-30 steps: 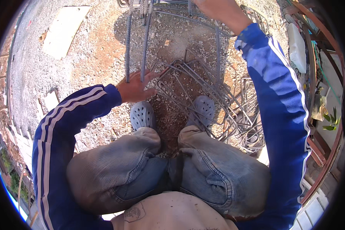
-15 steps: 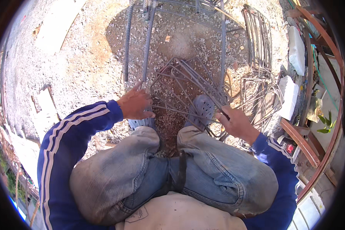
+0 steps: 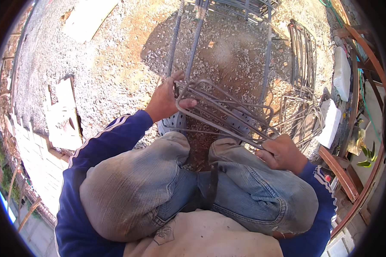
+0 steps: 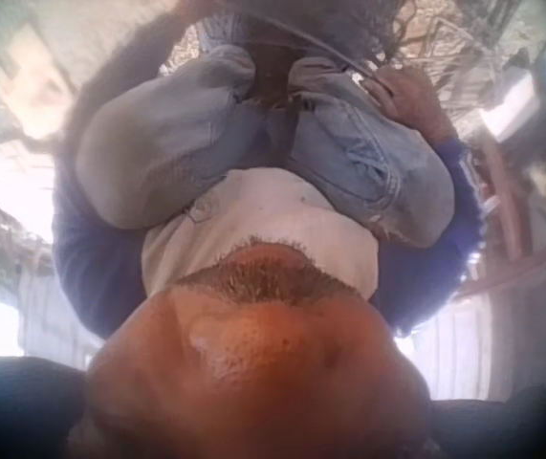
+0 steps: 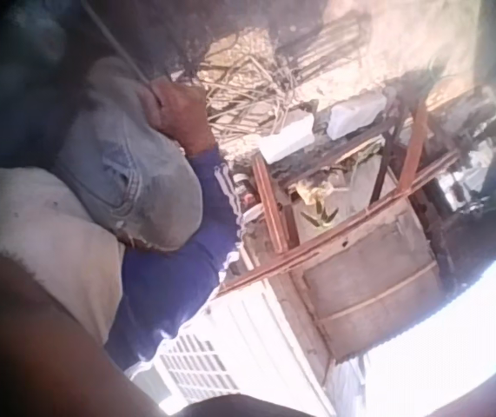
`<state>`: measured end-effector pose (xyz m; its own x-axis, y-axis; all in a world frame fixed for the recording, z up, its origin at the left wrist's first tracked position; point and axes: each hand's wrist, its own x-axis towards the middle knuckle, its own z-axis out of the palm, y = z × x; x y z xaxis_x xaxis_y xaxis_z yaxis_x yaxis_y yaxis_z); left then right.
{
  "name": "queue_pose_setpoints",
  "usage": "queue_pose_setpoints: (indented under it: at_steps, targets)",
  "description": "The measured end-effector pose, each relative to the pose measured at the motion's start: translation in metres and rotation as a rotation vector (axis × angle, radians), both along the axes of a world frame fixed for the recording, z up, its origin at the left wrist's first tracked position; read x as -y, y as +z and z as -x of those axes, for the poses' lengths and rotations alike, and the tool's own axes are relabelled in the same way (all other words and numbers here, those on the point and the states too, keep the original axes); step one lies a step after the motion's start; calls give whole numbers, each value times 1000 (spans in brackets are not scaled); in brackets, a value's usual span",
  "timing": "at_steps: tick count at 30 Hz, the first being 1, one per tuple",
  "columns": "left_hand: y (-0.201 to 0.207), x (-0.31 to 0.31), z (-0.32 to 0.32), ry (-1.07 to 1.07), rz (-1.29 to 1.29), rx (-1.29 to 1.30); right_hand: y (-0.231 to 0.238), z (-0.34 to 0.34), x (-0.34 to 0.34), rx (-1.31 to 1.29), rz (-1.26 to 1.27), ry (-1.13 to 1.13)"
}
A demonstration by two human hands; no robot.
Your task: The person assembles a rebar cage by picking up rectangular metal rebar frames and sliding them onto longitudinal rebar rods. The person positions the frames at intervals along the rods and holds them in place while another person assists.
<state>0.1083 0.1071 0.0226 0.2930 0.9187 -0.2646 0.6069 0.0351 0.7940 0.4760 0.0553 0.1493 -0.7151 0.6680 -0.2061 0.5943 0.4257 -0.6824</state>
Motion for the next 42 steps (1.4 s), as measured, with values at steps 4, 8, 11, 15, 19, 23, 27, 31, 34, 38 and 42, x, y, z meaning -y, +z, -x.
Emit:
queue_pose_setpoints:
  at_steps: [4, 8, 11, 15, 19, 23, 27, 31, 34, 38, 42]
  targets:
    - [-1, -15, 4, -67, 248, 212, 3, -6, -6, 99, 16, -64]
    - [12, 6, 13, -125, 46, 192, 2, -12, -10, 19, -208, -57]
    - [23, 21, 17, -89, 110, 160, 2, -10, -12, 36, -249, -63]
    - [35, 30, 19, -10, 177, 259, 15, 0, -22, 99, -20, -220]
    - [48, 33, 23, 37, 375, 427, 38, 11, -37, 146, 52, -321]
    - [58, 39, 26, 84, 476, 605, 39, 31, -28, 215, -5, -245]
    - [60, 41, 28, 76, 474, 553, 29, 31, -23, 208, -108, -301]
    - [59, 36, 29, -118, 331, 448, 31, 1, -35, 104, -237, -356]
    - [58, 32, 27, -387, 368, 370, 26, -23, -46, -89, -397, -470]
    - [54, 28, 19, -689, 302, 379, 25, -47, -49, -282, -210, -751]
    - [53, 29, 15, -638, 442, 540, 26, -52, -50, -507, -177, -757]
